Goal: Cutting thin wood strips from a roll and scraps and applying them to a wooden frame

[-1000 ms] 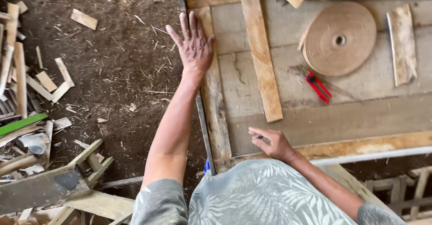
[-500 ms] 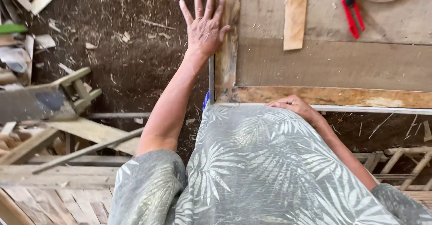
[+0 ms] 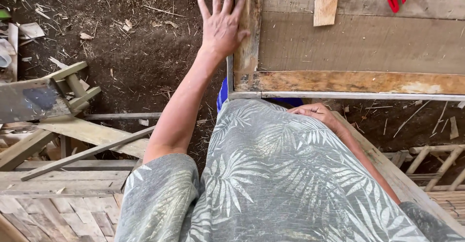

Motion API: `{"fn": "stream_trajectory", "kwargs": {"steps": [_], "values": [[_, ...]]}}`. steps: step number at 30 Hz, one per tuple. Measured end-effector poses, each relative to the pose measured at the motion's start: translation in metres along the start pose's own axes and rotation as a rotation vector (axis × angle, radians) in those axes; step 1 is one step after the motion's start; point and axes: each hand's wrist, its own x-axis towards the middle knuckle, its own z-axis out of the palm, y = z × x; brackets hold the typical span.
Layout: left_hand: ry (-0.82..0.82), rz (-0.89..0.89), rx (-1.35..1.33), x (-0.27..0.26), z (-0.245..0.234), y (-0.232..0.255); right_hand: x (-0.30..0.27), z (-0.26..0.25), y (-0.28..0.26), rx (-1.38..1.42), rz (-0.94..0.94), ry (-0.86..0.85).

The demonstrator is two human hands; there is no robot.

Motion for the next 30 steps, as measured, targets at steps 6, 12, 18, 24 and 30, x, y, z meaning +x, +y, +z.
{"fn": "stream_trajectory", "kwargs": {"steps": [6, 12, 18, 24, 30], "values": [[-0.091, 0.056, 0.077, -0.043, 0.028, 0.001, 0.002, 0.007, 0.008, -0.018, -0.011, 0.007], [-0.095, 0.063, 0.116, -0.046, 0.042, 0.009, 0.011, 0.01, 0.007, -0.107, -0.024, 0.007], [-0.051, 0.096, 0.225, -0.041, 0.058, 0.012, 0.015, 0.015, 0.005, -0.148, -0.004, 0.02], [-0.028, 0.138, 0.114, -0.049, 0.048, 0.005, 0.014, 0.021, -0.009, -0.067, 0.094, 0.077], [0.05, 0.111, 0.103, -0.055, 0.04, 0.019, 0.014, 0.022, 0.009, -0.125, 0.053, 0.112]]}}
